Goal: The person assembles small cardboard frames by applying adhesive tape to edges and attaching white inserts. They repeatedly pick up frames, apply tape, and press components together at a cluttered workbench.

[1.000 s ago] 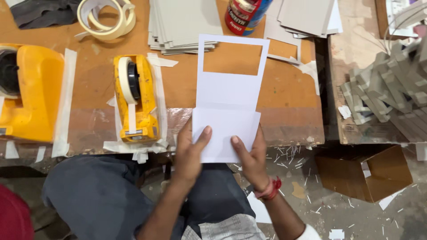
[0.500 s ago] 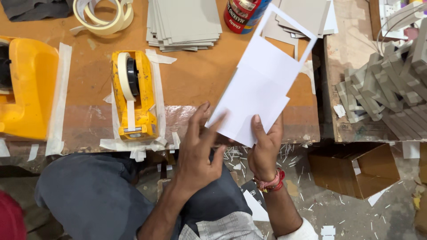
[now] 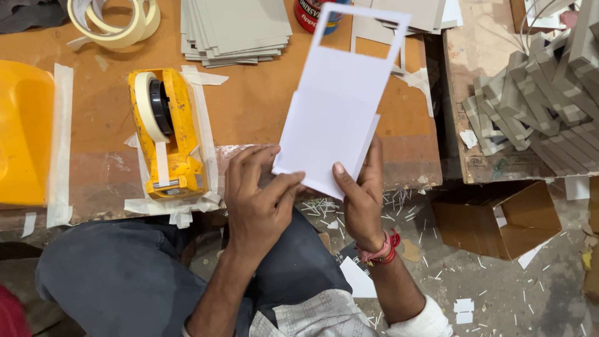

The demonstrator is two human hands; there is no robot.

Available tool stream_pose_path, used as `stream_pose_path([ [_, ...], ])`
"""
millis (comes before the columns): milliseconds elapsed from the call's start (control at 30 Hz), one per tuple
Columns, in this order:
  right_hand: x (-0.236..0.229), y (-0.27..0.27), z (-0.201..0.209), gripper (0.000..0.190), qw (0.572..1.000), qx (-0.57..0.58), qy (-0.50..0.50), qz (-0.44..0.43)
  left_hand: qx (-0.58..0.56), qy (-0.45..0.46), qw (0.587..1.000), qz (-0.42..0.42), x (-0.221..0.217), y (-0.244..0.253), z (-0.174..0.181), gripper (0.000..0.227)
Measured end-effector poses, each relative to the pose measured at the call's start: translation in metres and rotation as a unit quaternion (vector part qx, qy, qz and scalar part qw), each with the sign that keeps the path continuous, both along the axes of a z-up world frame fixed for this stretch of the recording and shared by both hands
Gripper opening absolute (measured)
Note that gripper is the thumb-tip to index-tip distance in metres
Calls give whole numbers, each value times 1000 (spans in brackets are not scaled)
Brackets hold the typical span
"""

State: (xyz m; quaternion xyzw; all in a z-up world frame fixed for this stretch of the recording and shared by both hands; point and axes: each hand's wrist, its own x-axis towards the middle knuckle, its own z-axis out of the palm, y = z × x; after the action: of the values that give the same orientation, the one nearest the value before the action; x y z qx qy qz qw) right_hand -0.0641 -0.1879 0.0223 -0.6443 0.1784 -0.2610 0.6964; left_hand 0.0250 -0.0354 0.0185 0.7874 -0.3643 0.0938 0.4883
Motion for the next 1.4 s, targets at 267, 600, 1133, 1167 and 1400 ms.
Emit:
stream_pose_path([
  [267, 13, 12, 7, 92, 997, -34, -30, 69, 1, -119, 993, -4, -5, -9, 5, 17],
  [600, 18, 20, 5, 79, 977, -129, -50, 165, -190, 188, 963, -41, 2, -4, -6, 15],
  [1133, 31, -13, 7, 49, 881, -452, -47, 131, -166, 243, 953, -65, 1, -3, -11, 7],
  [1167, 29, -13, 6, 48, 883, -451, -48, 124, -164, 221, 959, -70, 0, -3, -11, 9],
  [1400, 25, -16, 3, 44, 898, -423, -56, 110, -155, 237, 956, -76, -1, -4, -6, 11],
])
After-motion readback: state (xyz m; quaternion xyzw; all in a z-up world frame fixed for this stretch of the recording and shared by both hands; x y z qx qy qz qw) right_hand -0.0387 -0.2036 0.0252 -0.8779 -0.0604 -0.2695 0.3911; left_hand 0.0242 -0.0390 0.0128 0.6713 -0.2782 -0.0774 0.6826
